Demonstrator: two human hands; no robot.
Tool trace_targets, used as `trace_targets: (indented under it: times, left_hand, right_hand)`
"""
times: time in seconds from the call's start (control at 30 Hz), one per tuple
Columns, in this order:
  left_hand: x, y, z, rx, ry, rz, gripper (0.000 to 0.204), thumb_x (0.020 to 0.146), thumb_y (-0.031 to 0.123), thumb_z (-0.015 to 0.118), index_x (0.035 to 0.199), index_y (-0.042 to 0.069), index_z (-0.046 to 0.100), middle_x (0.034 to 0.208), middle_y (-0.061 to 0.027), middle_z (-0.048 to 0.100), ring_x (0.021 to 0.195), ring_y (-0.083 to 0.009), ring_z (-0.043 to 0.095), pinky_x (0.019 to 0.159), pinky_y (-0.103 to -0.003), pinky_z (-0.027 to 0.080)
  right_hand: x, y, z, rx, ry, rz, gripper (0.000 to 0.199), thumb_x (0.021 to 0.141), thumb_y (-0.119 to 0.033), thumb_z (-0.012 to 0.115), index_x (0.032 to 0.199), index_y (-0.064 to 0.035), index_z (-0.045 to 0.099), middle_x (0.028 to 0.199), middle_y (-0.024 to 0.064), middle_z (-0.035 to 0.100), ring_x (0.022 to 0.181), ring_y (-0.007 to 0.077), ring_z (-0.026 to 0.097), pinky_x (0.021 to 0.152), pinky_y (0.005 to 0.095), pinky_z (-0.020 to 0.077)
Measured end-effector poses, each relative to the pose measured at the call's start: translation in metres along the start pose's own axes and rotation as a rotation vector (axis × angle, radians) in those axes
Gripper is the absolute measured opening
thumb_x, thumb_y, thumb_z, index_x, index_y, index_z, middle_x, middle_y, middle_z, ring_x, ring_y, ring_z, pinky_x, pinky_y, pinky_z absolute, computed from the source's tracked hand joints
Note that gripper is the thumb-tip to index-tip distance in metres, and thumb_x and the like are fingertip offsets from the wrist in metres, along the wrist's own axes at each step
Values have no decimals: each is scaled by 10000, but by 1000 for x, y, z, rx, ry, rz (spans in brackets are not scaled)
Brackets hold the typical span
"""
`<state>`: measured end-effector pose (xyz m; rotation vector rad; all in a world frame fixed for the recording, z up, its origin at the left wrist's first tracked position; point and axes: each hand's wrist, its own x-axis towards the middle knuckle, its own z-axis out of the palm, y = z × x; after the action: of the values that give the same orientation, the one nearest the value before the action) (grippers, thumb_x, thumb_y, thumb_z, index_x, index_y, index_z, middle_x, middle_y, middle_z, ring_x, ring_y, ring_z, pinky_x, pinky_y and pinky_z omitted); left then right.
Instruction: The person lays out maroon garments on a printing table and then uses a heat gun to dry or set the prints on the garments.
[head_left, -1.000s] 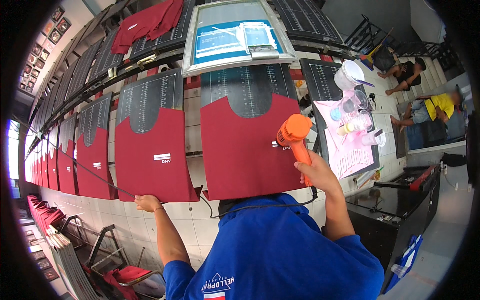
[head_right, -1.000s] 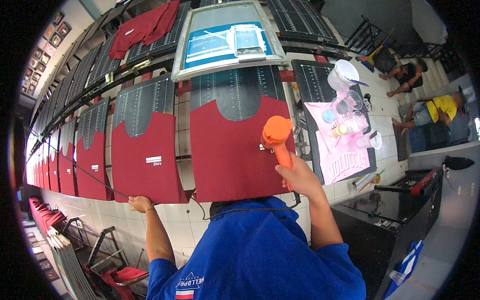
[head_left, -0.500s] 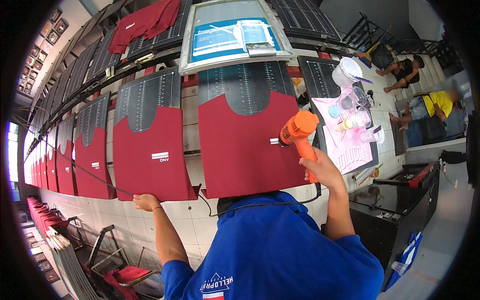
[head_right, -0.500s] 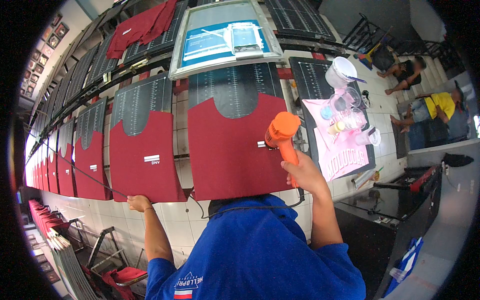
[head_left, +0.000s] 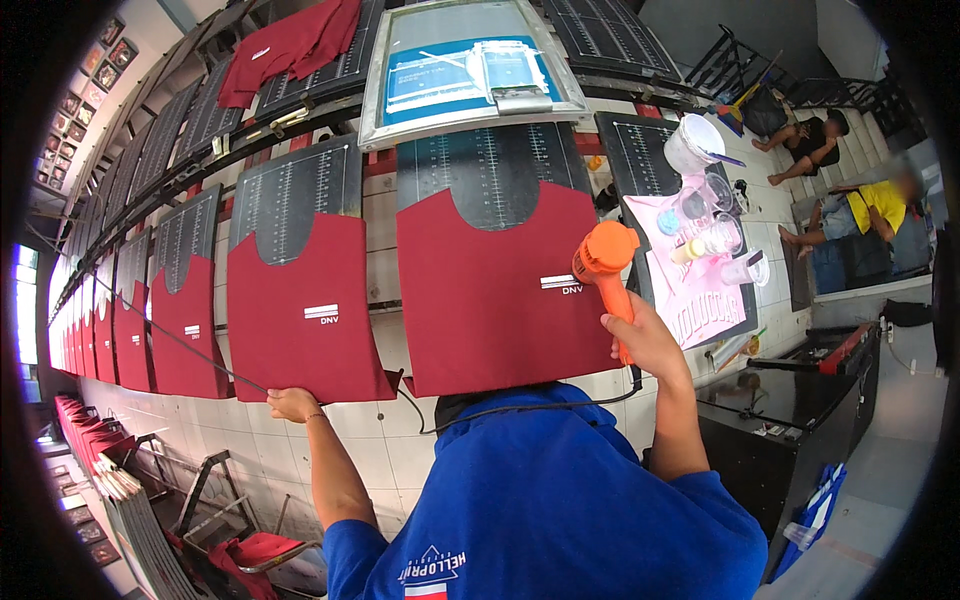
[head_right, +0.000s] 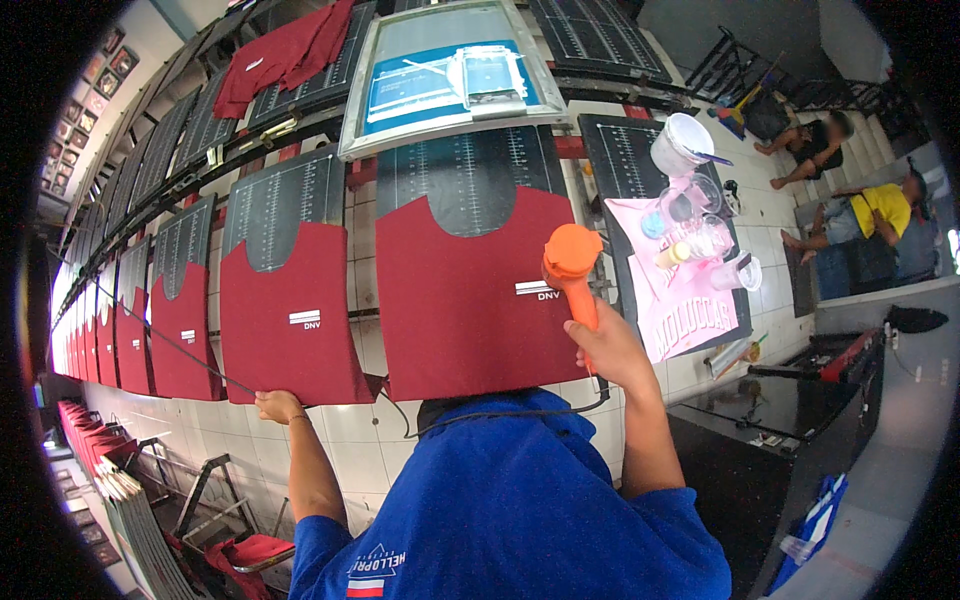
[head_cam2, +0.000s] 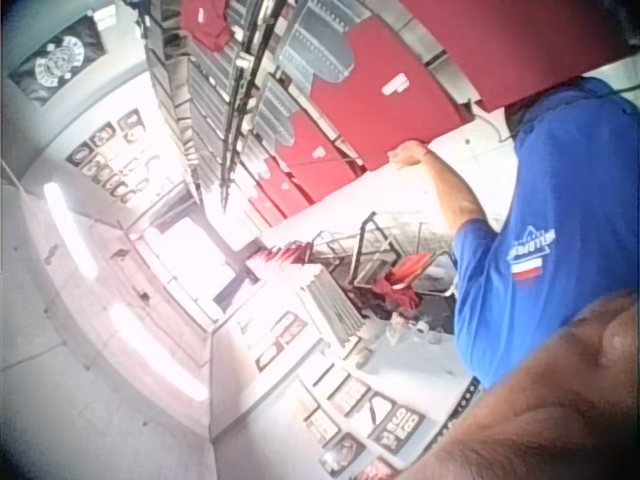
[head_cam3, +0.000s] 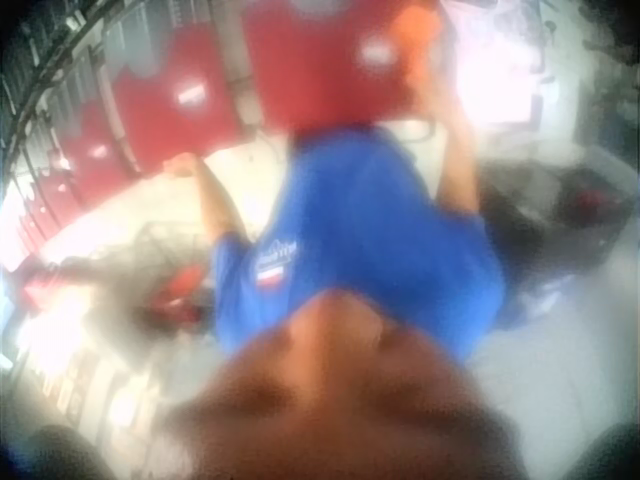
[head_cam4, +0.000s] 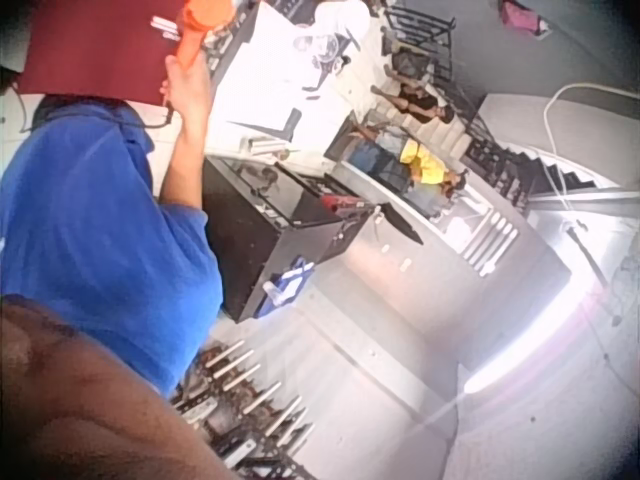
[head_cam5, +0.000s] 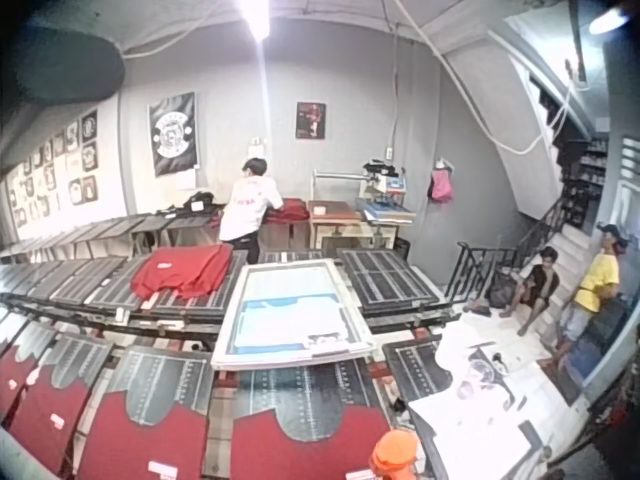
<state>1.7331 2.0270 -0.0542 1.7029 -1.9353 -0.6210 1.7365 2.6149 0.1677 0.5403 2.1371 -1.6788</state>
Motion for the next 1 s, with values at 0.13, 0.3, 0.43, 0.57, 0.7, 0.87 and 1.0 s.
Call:
trace_targets:
  times: [0.13,0.3,0.43,0.57,0.7,0.87,1.0]
  left_hand:
    - [-5,5,-1,-6,0,0,500,1026,410,266,1205,21,524,1237,-219,441,1046,-418,545,889,-502,463]
    - [2,-3,-1,10,5,17,503,1026,408,265,1198,14,527,1216,-228,447,1028,-422,549,886,-494,466]
    - [-6,4,-2,-22,3,16,503,1024,407,274,1181,7,533,1203,-236,452,1016,-424,552,879,-497,465]
    - [3,-5,-1,-19,28,40,504,1022,410,281,1164,3,542,1198,-240,454,1012,-423,554,875,-499,464]
    - [-5,3,0,-30,22,36,496,1023,401,287,1159,1,546,1195,-244,456,1009,-424,556,875,-497,464]
    - [9,-12,4,0,64,76,491,1023,397,292,1153,1,550,1190,-250,464,1000,-425,561,864,-503,469]
    - [-2,-2,2,-8,34,47,490,1023,401,293,1158,7,549,1203,-250,463,1004,-432,560,866,-508,471]
  right_hand:
    - [3,4,-8,45,-6,23,326,919,-167,588,1175,11,492,734,4,519,534,86,535,496,255,497]
    - [3,-3,-12,23,-35,39,354,920,-168,593,1203,17,486,765,5,526,548,82,536,523,259,506]
    - [2,1,-12,5,7,26,339,916,-165,593,1186,16,498,772,11,536,544,84,535,524,259,505]
    - [0,-3,-11,17,3,28,331,914,-167,598,1175,10,501,760,8,538,543,85,535,525,258,505]
    - [1,3,-19,56,-31,60,310,914,-169,601,1153,5,508,762,8,538,550,87,541,523,254,503]
    - [-9,4,-15,72,-22,65,273,909,-163,600,1113,0,522,792,16,555,556,85,545,519,257,504]
    - [-15,6,-12,36,16,41,275,904,-166,607,1109,0,526,807,17,567,557,83,547,519,258,508]
